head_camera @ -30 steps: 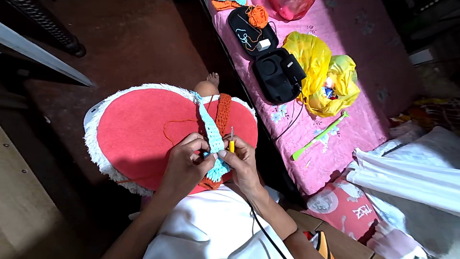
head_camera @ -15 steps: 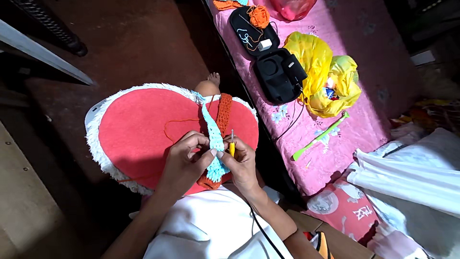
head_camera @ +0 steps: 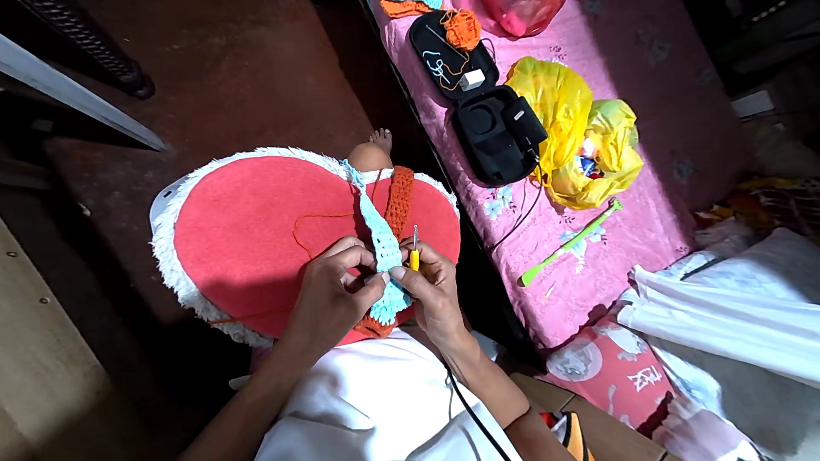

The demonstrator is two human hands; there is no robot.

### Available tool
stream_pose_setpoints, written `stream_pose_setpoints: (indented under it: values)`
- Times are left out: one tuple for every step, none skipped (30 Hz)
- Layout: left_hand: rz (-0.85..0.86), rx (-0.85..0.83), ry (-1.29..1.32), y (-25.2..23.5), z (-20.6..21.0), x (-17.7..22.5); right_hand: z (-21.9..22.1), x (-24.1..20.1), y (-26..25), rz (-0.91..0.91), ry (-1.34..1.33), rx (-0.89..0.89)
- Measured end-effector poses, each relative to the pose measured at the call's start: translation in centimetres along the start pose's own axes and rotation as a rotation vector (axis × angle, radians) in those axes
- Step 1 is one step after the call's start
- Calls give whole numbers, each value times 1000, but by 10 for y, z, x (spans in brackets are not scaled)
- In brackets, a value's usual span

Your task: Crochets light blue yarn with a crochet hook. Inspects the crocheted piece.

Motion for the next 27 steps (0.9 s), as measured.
stream_pose_setpoints:
  values:
    - [3, 1, 1, 0, 0, 0, 0, 0, 0, -4, 0, 4]
    - [7, 2, 1, 0, 0, 0, 0, 0, 0, -6, 3, 9]
    - [9, 2, -2, 0, 0, 0, 0, 1, 0, -6, 6, 13]
    - [7, 1, -5, 0, 0, 0, 0, 1, 0, -5, 6, 16]
    - [4, 2, -6, 0, 0, 0, 0, 1, 0, -5, 3, 18]
    - [-1, 5, -2, 0, 0, 0, 0, 1, 0, -6, -1, 22]
    - [-10, 7, 8, 0, 0, -1, 0, 1, 0, -9, -1, 27]
    - [-26, 5, 31, 0, -1, -1, 0, 1, 0, -17, 1, 30]
    - [-42, -8, 69, 0, -1, -3, 1, 1, 1, -29, 11, 33]
    - [-49, -16, 106, 0, -2, -4, 1, 0, 1, -43, 26, 35]
    - [-43, -18, 131, 0, -2, -4, 2, 0, 1, -57, 43, 36]
    - [-29, -16, 142, 0, -2, -4, 2, 0, 1, -68, 57, 33]
    - [-20, -11, 147, -1, -3, -4, 2, 0, 2, -78, 66, 31]
    - [-17, -4, 148, -1, -3, -4, 2, 0, 2, -87, 75, 31]
    - [-18, 1, 147, -1, -3, -3, 3, 0, 2, -96, 86, 33]
    - [-18, 9, 147, -1, -3, -3, 3, 0, 2, -102, 95, 33]
    - [-17, 19, 145, -1, -3, -3, 3, 0, 2, -107, 102, 34]
    - [-18, 24, 141, -1, -2, -2, 3, 0, 2, -110, 106, 34]
    - [-23, 27, 136, -1, -2, -2, 3, 0, 3, -112, 113, 32]
    - [-28, 28, 131, 0, -2, -2, 4, 0, 3, -116, 123, 31]
    - [-29, 29, 123, -1, -2, -2, 4, 0, 3, -122, 131, 31]
    - [-27, 28, 116, -1, -2, -2, 4, 0, 3, -125, 137, 30]
    - [-27, 26, 109, -1, -2, -2, 4, 0, 3, -121, 133, 29]
    - [-25, 23, 104, -1, -3, -2, 4, -1, 3, -115, 124, 22]
    - [-26, 20, 100, -1, -3, -2, 4, -1, 3, -102, 108, 9]
    - [-28, 17, 94, -1, -3, -2, 4, -1, 3, -82, 87, -7]
    - [-33, 13, 88, -1, -3, -2, 3, -1, 2, -62, 66, -21]
Point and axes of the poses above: each hand's wrist, its own y-axis away from the middle knuckle, its own z-axis out of the palm, x = y × z, the point moved 6 cm from there along -y, towards the middle knuckle, and after that the axes turned 2 degrees about -y, right-handed, at the moved point
